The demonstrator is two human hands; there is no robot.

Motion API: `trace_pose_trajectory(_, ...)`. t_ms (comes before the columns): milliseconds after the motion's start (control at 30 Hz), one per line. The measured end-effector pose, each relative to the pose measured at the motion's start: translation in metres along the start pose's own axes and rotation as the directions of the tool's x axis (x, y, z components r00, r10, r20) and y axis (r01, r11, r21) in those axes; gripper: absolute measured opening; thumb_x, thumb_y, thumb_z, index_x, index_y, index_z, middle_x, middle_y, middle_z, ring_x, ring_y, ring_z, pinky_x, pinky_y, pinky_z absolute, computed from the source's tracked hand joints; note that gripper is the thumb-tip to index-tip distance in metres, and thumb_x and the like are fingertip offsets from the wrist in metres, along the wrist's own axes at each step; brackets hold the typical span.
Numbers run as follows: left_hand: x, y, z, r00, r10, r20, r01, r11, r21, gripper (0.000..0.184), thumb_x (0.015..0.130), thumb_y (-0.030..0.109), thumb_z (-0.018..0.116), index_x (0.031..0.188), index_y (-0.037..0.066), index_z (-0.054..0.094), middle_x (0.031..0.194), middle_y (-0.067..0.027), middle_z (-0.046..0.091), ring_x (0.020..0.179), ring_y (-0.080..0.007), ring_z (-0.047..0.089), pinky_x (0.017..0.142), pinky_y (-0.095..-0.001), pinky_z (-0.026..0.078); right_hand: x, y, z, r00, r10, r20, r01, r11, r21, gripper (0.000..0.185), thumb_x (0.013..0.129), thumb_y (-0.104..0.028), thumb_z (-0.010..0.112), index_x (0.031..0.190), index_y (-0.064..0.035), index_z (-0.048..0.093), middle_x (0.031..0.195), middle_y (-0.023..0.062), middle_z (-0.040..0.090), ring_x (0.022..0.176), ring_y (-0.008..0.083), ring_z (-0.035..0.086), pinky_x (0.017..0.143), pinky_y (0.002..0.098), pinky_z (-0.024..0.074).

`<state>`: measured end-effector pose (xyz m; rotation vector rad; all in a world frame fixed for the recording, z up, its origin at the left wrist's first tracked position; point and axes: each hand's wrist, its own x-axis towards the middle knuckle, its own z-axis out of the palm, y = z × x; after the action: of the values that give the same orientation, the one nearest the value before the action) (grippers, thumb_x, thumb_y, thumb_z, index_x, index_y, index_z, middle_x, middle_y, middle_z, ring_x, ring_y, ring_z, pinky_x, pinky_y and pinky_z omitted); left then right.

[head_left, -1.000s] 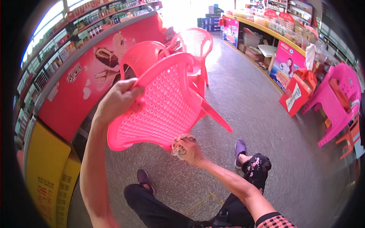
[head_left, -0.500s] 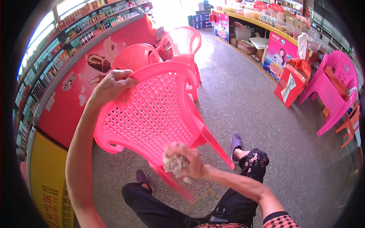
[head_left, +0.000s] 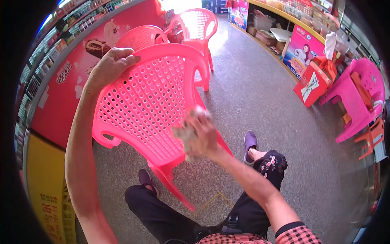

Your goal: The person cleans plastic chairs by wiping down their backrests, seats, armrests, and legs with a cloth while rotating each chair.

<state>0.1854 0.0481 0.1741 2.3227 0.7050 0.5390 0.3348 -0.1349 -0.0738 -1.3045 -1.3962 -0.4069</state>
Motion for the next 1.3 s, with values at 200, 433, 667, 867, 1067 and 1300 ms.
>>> trace_pose_trajectory(200, -0.003, -0.004, -0.018, 0.999, 0.011, -0.034, -0.008, 0.996, 0.092, 0.023, 0.093, 0.023, 0.059, 0.083, 0.003, 0.065, 0.067, 0.0082, 0.054, 0.060, -0.0024, 0.046, 0.056, -0.0234, 0.041, -0.133, 0.007, 0.006, 0.844, 0.479, 0.240, -0.517, 0.846, 0.129, 0.025, 0.078, -0.018, 0.072, 0.091, -0.0037, 0.055, 0.080, 0.0125, 0.061, 0.075, 0.0279, 0.065, 0.062, 0.0421, 0.0506)
trace_pose_trajectory(433, 0.000, -0.007, -0.023, 0.997, -0.049, 0.057, 0.050, 0.999, -0.007, 0.030, 0.090, 0.032, 0.062, 0.082, 0.004, 0.067, 0.064, 0.0011, 0.060, 0.059, -0.0070, 0.052, 0.061, -0.0254, 0.043, 0.086, -0.080, -0.004, 0.971, 0.199, 0.132, -0.217, 0.503, 0.837, 0.036, 0.072, -0.020, 0.071, 0.100, -0.0038, 0.055, 0.079, 0.0123, 0.056, 0.070, 0.0261, 0.060, 0.064, 0.0394, 0.0482)
trace_pose_trajectory(667, -0.001, -0.012, -0.040, 0.981, 0.145, 0.125, -0.165, 0.973, 0.160, 0.039, 0.091, 0.034, 0.061, 0.107, 0.000, 0.067, 0.099, -0.0112, 0.069, 0.094, -0.0156, 0.062, 0.088, -0.0312, 0.047, 0.114, -0.140, 0.064, 0.960, -0.263, 0.099, 0.263, 0.965, 0.010, 0.051, 0.072, -0.024, 0.070, 0.119, -0.0095, 0.055, 0.104, 0.0105, 0.052, 0.101, 0.0327, 0.055, 0.084, 0.0451, 0.0435)
trace_pose_trajectory(867, 0.015, -0.038, -0.056, 0.973, 0.100, 0.209, -0.130, 0.982, 0.136, 0.038, 0.098, 0.022, 0.044, 0.129, 0.004, 0.057, 0.128, -0.0125, 0.059, 0.119, -0.0207, 0.055, 0.107, -0.0327, 0.037, 0.026, -0.104, 0.069, 0.829, -0.391, 0.400, 0.383, 0.918, 0.105, 0.030, 0.081, -0.017, 0.056, 0.110, -0.0088, 0.061, 0.113, 0.0070, 0.054, 0.110, 0.0247, 0.054, 0.089, 0.0412, 0.0495)
trace_pose_trajectory(1067, 0.008, -0.039, -0.055, 0.955, 0.221, 0.198, -0.286, 0.863, 0.417, 0.037, 0.097, 0.017, 0.042, 0.128, 0.003, 0.056, 0.129, -0.0105, 0.058, 0.121, -0.0221, 0.053, 0.106, -0.0325, 0.037, -0.080, -0.067, 0.043, 0.846, -0.261, 0.465, 0.167, 0.958, 0.234, 0.028, 0.077, -0.017, 0.063, 0.104, -0.0116, 0.062, 0.106, 0.0063, 0.058, 0.102, 0.0257, 0.059, 0.085, 0.0443, 0.0488)
trace_pose_trajectory(1300, 0.009, -0.047, -0.053, 0.990, 0.115, 0.082, -0.138, 0.918, 0.373, 0.035, 0.098, 0.017, 0.042, 0.128, 0.007, 0.057, 0.129, -0.0102, 0.058, 0.120, -0.0228, 0.053, 0.104, -0.0318, 0.039, -0.114, -0.032, 0.010, 0.953, 0.256, 0.164, -0.290, 0.926, 0.242, 0.031, 0.071, -0.009, 0.071, 0.100, -0.0087, 0.061, 0.097, 0.0104, 0.062, 0.091, 0.0253, 0.063, 0.078, 0.0394, 0.0506)
